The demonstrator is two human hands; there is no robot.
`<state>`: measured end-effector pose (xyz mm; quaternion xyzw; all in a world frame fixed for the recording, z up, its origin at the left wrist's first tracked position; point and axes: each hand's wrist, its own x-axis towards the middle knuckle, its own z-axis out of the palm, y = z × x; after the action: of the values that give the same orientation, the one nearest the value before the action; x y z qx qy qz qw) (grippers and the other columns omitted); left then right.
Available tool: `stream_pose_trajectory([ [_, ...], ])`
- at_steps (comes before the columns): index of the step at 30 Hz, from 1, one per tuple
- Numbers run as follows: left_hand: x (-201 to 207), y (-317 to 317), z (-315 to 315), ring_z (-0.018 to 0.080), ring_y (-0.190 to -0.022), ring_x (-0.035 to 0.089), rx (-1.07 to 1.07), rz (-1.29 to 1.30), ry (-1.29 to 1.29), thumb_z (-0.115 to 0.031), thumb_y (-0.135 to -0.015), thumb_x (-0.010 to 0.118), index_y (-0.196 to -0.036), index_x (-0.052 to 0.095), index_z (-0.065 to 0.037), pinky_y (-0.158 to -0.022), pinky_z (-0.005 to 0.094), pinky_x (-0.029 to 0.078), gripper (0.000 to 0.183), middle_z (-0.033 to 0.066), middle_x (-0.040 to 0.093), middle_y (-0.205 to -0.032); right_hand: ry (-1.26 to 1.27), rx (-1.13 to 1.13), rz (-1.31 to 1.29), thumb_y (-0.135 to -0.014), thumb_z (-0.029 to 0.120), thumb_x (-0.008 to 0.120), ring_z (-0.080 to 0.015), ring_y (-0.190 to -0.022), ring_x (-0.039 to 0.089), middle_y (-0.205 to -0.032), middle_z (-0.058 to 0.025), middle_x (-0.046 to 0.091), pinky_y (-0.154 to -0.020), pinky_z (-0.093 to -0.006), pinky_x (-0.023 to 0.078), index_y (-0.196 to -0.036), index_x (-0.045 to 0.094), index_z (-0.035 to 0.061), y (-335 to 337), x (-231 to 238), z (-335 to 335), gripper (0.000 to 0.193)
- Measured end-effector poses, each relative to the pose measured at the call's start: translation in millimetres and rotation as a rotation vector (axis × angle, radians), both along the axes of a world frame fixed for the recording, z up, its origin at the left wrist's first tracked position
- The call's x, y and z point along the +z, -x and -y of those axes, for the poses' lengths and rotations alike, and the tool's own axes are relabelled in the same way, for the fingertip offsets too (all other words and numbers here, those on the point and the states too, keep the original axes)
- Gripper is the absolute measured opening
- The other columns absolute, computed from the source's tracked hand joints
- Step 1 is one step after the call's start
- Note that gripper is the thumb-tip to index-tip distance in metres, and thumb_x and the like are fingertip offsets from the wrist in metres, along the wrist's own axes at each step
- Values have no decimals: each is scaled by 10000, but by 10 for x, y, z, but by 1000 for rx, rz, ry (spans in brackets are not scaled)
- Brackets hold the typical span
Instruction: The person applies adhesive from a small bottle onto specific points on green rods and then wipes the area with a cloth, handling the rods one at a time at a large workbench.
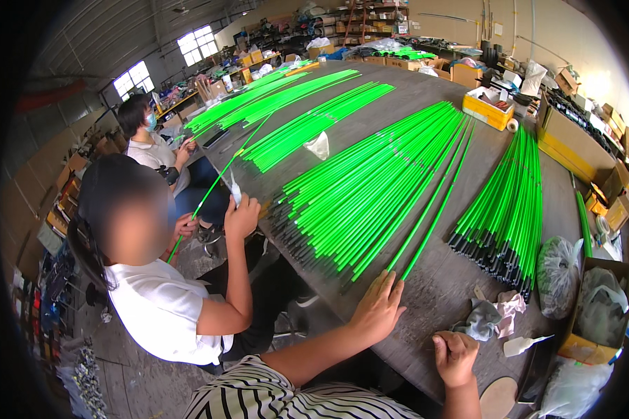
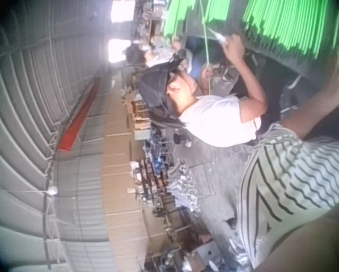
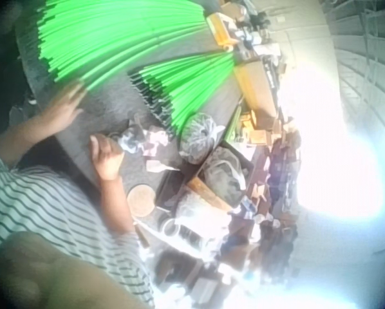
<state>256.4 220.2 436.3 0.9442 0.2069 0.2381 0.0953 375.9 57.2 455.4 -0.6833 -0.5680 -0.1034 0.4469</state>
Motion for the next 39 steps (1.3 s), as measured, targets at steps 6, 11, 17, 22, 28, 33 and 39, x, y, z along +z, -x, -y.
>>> stream_pose_trajectory([
  [6, -49, 5, 1, 400, -1191, 344, -9, 55, 16, -209, -796, 593, -1135, 480, 74, -984, 451, 308, 456, 259, 405, -1220, 20, -5, 6, -719, 126, 665, -258, -472, 534, -583, -70, 573, -464, -333, 419, -703, 558, 74, -3, -13, 8, 120],
  [11, -59, 11, -1, 400, -1185, 350, -9, 51, -5, -206, -797, 587, -1123, 494, 64, -983, 479, 293, 434, 238, 430, -1203, 60, -6, 6, -714, 129, 666, -252, -480, 541, -589, -66, 578, -475, -332, 424, -697, 563, 74, -1, -12, 28, 117],
  [17, -76, 8, -19, 394, -1173, 364, -31, 86, 18, -184, -790, 591, -1106, 509, 59, -967, 488, 300, 407, 218, 466, -1169, 52, 15, 13, -710, 128, 668, -243, -482, 545, -595, -59, 582, -478, -328, 428, -702, 565, 78, 11, 11, 7, 115],
  [22, -105, 32, -16, 361, -1171, 377, -26, 84, -1, -168, -784, 593, -1081, 540, 26, -964, 516, 289, 359, 161, 504, -1134, 83, 14, 5, -711, 125, 666, -242, -487, 547, -600, -59, 583, -482, -326, 428, -710, 570, 77, 11, 25, 21, 107],
  [28, -46, 44, 15, 288, -1046, 453, 24, 97, -86, -151, -759, 600, -1060, 569, -31, -882, 459, 332, 326, 85, 544, -1042, 68, 1, -4, -713, 125, 663, -249, -486, 541, -590, -67, 576, -477, -336, 420, -698, 581, 78, 7, 21, 9, 95],
  [33, 56, 58, 77, 230, -868, 487, 116, 15, -115, -163, -739, 609, -1047, 573, -40, -726, 385, 351, 333, 50, 539, -885, 61, -23, -10, -715, 123, 661, -260, -484, 534, -580, -73, 569, -474, -339, 416, -688, 584, 76, 12, 16, 11, 95],
  [39, 63, 56, 123, 224, -798, 498, 127, -28, -132, -163, -755, 591, -1032, 568, -12, -669, 368, 355, 317, 64, 525, -837, 36, -22, -12, -712, 121, 665, -266, -481, 532, -572, -79, 564, -470, -342, 414, -687, 585, 73, -5, 27, 30, 97],
])
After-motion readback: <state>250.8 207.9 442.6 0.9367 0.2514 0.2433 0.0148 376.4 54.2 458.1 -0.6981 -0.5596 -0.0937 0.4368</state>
